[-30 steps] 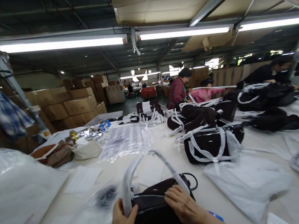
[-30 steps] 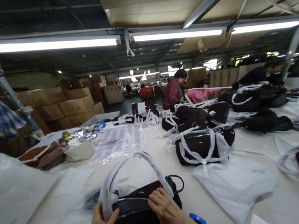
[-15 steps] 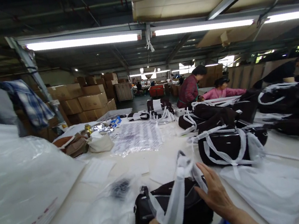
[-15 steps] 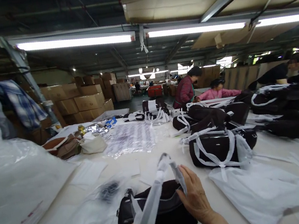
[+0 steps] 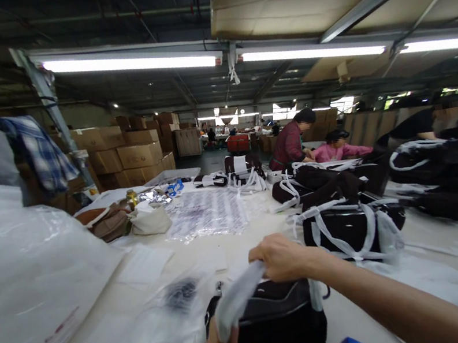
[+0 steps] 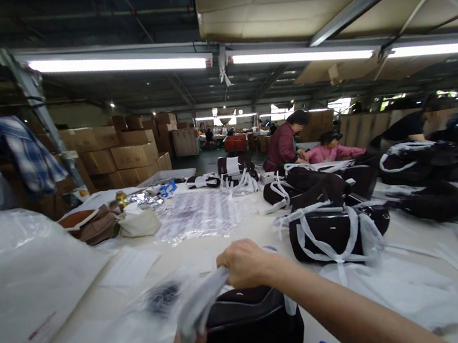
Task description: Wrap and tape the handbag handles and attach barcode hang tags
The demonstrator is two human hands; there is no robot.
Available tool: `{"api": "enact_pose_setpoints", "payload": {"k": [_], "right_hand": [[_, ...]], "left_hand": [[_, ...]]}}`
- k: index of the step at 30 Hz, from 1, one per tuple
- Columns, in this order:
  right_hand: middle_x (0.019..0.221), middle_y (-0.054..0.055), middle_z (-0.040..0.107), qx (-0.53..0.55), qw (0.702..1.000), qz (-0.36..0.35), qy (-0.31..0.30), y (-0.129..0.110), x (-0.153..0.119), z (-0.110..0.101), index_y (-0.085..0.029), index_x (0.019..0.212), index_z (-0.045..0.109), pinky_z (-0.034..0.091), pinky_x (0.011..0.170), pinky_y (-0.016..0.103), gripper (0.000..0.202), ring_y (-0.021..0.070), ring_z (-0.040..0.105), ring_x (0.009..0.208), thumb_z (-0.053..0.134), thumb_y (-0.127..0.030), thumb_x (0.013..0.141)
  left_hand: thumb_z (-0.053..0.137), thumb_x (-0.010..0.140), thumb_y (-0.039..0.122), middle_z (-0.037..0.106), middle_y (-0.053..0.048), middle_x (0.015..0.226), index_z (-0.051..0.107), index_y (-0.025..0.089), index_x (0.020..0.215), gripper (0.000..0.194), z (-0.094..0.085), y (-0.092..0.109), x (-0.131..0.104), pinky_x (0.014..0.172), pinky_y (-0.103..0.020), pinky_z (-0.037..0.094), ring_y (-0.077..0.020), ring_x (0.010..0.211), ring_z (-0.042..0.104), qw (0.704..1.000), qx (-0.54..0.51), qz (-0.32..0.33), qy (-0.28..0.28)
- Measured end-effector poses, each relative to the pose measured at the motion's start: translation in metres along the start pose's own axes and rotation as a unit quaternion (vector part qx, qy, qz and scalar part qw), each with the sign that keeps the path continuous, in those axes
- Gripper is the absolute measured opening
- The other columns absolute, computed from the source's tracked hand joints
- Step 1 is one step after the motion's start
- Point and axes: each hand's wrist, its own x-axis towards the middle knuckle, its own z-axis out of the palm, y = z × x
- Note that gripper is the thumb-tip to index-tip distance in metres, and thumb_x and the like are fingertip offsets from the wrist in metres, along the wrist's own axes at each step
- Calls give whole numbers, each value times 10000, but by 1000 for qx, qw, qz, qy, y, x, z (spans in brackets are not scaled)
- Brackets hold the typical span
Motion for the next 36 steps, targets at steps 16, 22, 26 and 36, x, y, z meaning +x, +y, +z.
{"api": "enact_pose_setpoints", "payload": {"k": [16, 22, 26, 36], "right_hand": [[392, -90, 401, 468, 832, 265, 134, -35, 32, -70, -170, 503, 414, 380, 408, 208, 296, 32, 341, 343, 618, 42, 541], [487, -52, 411, 595, 739, 267, 167, -40, 29, -84, -151, 614, 462, 462, 504, 243, 161, 62, 426, 412, 491, -54, 739], [553, -5, 477, 656, 681, 246, 215, -47, 26, -78, -150, 667, 455, 470, 519, 256, 111, 107, 503, 495, 433, -107, 766], [499, -23, 535, 699, 618, 243, 266, -32, 31, -17, -158, 667, 543, 423, 568, 230, 96, 111, 503, 488, 454, -128, 690]], "left_hand": [[412, 641, -13, 306, -78, 1461, 363, 223, 1338, 737, 31, 11, 25, 1061, -528, 244, -267, 1359, 170, 916, 222, 308, -127], [472, 738, 285, 506, -155, 1314, 542, 88, 1190, 499, 8, 15, 40, 1062, -438, 295, -268, 1241, 423, 986, 29, 81, -141], [463, 721, 488, 721, -137, 952, 685, 106, 926, 488, -23, 7, 38, 858, -450, 501, -310, 947, 644, 986, 9, -18, -163], [391, 726, 525, 673, -168, 1074, 589, 49, 1068, 618, -64, -21, 33, 925, -398, 451, -288, 1040, 601, 989, 48, -73, -115]]}}
